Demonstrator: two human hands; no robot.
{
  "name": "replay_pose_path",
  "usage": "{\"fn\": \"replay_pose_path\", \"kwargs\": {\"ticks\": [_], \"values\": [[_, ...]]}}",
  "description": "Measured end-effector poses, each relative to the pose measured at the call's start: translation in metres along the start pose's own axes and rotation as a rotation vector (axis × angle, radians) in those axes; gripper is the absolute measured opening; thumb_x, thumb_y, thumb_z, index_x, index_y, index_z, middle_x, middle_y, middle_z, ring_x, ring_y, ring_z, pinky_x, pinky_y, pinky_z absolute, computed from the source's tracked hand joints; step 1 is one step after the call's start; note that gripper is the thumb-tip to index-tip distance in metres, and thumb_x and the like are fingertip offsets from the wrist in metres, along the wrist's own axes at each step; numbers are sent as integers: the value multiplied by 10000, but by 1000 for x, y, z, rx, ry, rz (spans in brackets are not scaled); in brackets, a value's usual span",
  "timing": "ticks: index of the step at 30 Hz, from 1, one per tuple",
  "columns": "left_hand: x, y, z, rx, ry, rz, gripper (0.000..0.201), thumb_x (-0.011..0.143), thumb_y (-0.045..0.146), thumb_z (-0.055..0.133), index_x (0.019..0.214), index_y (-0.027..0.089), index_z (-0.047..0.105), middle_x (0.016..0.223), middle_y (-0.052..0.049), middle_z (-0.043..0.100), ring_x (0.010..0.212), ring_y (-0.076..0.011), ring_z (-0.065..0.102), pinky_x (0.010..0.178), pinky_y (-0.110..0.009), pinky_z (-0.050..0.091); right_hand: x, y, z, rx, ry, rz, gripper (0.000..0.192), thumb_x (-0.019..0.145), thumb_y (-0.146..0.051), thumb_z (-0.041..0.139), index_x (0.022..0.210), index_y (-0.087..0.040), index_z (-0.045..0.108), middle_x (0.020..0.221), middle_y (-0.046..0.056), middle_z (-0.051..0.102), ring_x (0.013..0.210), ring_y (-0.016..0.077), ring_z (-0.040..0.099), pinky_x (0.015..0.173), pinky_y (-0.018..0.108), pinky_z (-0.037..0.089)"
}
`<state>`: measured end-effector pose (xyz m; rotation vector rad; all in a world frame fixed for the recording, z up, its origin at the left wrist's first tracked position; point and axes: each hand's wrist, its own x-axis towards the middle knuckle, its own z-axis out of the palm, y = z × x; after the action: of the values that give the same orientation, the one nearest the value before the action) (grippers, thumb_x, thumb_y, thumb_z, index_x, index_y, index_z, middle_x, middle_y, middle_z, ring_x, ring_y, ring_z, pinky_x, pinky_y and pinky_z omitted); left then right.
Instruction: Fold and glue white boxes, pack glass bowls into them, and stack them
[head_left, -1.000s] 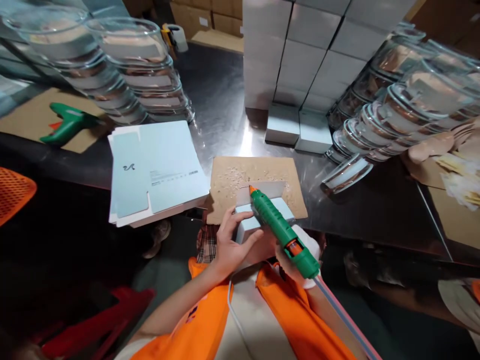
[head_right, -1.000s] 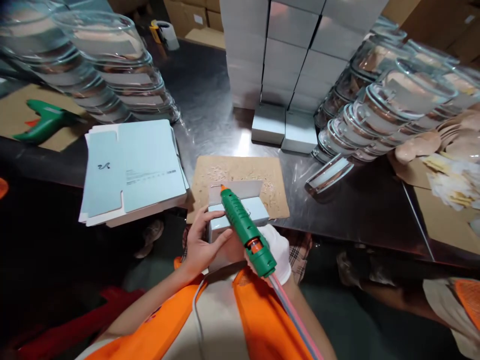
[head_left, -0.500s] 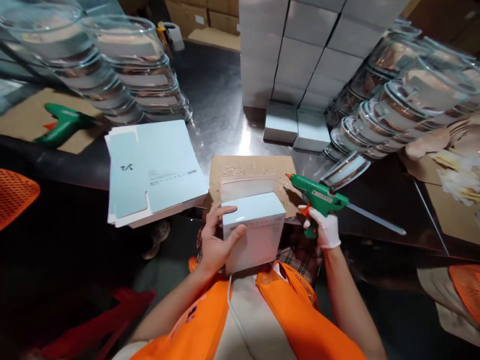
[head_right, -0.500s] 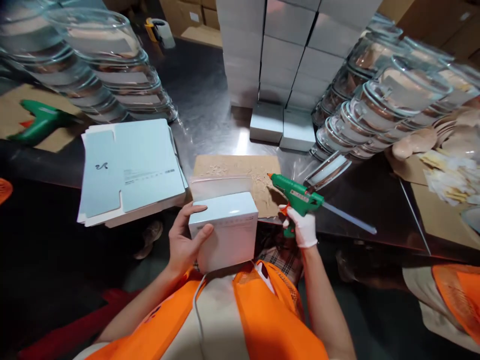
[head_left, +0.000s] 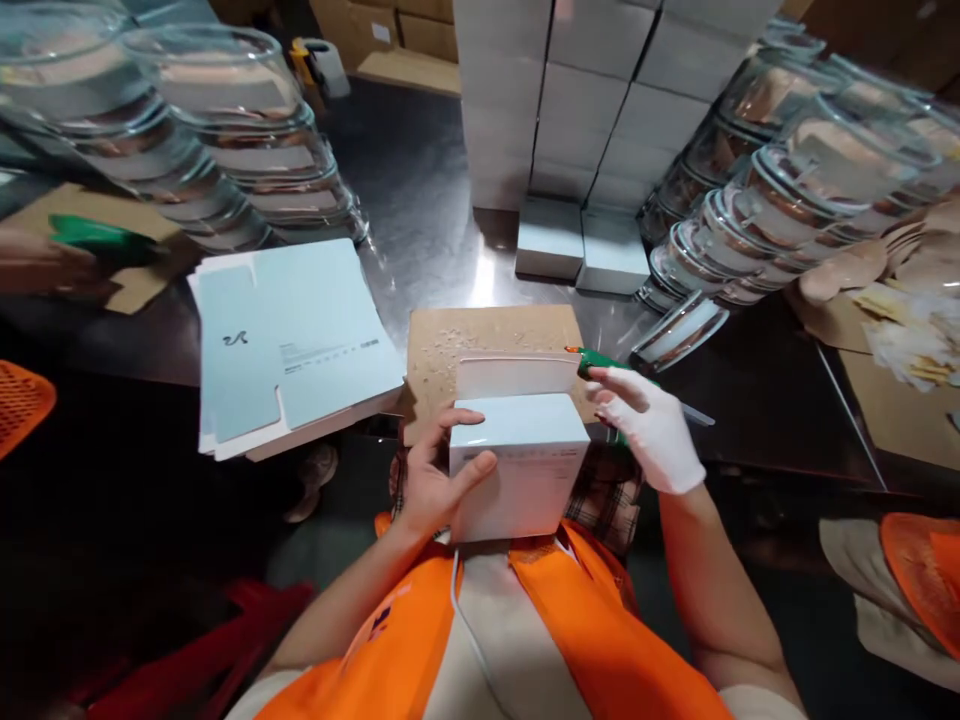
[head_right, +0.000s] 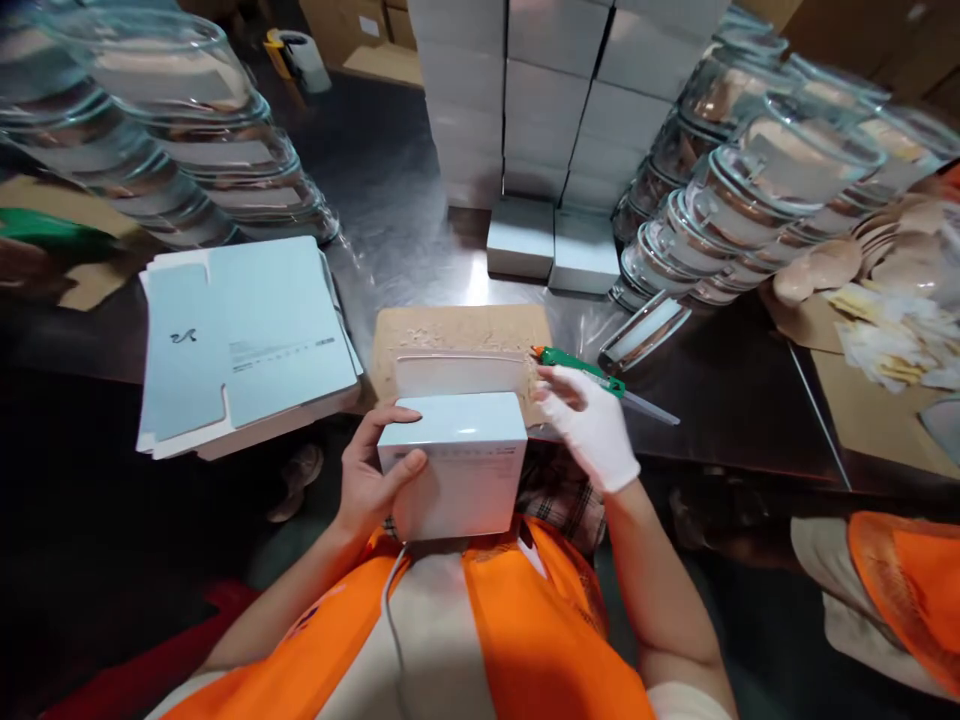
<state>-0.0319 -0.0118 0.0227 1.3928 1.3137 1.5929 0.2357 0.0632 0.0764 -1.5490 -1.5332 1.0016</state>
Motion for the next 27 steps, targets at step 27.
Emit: {"fn": "replay_pose_path", "kwargs": {"ticks": [27], "values": [[14,-12,-10,-317,160,-188,375,851,561,850,901,240,663,1239,-74,678,1175,-255,705,968,-368,578,-21,33,60,182,162,-664,721,930,-825,573,1465,-350,482,1684,198,388,1466,389,572,1064,588,590]]}}
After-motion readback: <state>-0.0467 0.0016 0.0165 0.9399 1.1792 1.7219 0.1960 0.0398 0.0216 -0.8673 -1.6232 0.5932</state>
